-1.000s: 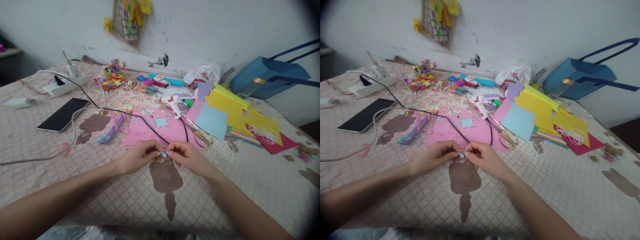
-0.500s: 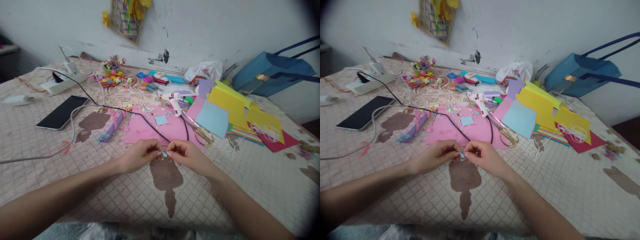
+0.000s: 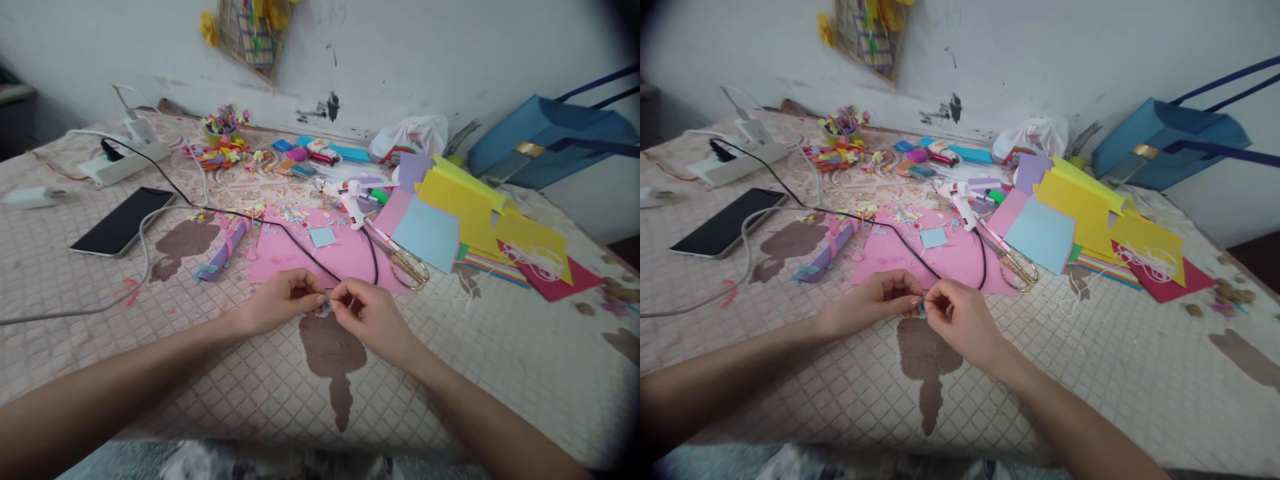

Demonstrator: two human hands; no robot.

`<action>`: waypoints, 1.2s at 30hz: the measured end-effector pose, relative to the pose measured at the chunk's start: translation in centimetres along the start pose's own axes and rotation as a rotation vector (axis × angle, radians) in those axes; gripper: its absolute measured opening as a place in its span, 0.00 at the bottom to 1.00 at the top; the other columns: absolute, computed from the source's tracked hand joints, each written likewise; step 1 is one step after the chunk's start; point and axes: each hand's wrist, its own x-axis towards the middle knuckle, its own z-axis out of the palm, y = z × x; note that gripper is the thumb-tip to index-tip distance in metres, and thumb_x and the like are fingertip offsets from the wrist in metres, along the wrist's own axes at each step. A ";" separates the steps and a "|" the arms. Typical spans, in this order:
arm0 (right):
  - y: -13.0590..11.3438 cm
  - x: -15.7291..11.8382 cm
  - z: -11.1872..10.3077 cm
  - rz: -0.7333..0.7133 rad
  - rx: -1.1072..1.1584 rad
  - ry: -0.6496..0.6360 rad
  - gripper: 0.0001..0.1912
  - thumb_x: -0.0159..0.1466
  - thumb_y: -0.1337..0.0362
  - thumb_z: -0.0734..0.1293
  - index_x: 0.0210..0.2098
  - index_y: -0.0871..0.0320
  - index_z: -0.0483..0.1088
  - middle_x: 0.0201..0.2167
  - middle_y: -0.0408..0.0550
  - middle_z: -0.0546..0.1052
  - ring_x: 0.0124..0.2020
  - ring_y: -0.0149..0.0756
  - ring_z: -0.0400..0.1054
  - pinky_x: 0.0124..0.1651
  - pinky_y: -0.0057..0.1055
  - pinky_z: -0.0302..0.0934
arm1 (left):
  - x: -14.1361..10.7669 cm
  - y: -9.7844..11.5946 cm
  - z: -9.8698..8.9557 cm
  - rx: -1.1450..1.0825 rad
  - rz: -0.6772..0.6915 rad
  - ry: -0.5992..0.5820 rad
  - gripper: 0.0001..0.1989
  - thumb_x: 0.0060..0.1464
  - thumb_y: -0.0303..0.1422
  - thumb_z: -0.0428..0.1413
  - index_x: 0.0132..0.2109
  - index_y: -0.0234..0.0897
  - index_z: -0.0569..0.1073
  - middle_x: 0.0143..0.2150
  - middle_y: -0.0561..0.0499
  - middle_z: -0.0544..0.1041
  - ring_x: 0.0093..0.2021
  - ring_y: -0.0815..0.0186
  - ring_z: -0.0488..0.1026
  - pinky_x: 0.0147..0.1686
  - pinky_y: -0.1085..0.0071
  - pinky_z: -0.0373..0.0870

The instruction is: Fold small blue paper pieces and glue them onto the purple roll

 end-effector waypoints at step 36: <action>0.5 0.2 0.1 0.212 0.586 -0.236 0.06 0.59 0.63 0.64 0.35 0.57 0.64 0.26 0.41 0.69 0.24 0.26 0.65 0.20 0.21 0.57 | 0.1 0.2 -1.5 -0.313 -0.289 -0.127 0.12 0.44 0.28 0.63 0.38 0.31 0.71 0.31 0.52 0.76 0.27 0.74 0.72 0.29 0.76 0.69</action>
